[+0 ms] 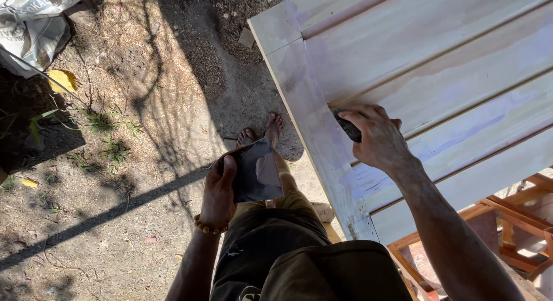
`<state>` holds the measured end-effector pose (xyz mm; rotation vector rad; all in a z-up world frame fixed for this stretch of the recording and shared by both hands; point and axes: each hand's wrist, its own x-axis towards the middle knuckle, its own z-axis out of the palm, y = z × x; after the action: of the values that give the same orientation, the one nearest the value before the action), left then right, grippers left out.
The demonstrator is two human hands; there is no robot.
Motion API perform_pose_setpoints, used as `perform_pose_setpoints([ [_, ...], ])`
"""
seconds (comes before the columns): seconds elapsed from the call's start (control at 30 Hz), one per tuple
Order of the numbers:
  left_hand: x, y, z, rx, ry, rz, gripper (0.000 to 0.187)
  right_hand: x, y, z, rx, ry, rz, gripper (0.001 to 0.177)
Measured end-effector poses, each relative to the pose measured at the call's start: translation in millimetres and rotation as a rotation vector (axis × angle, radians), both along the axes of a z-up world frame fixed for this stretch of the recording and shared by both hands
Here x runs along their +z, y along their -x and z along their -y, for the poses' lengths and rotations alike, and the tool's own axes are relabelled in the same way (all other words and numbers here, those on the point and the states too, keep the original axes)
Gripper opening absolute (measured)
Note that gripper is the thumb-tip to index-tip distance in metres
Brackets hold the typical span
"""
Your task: Applying wood filler or putty to the seams of a wooden furniture panel using a scraper tool.
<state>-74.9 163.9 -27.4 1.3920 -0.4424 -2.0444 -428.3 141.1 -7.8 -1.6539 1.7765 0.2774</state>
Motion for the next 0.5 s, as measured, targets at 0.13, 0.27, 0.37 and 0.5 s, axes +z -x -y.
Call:
perform_pose_setpoints([
  [0.13, -11.5, -0.5, -11.8, 0.023, -0.031, -0.088, 0.056, 6.4, -15.1, -25.5, 0.046, -0.068, -0.039, 0.069],
  [0.27, -10.0, 6.4, -19.8, 0.029, -0.071, -0.074, 0.060, 11.0, -14.8, -49.1, 0.207, -0.150, -0.087, 0.061],
  [0.37, -2.8, 21.6, -31.0, 0.065, -0.176, -0.138, 0.061, 35.9, -16.5, -65.3, 0.168, -0.237, -0.043, 0.061],
  [0.5, 11.1, 72.1, -49.5, 0.092, -0.215, -0.401, 0.060, 86.5, -21.8, -99.2, -0.151, -0.014, 0.457, 0.065],
])
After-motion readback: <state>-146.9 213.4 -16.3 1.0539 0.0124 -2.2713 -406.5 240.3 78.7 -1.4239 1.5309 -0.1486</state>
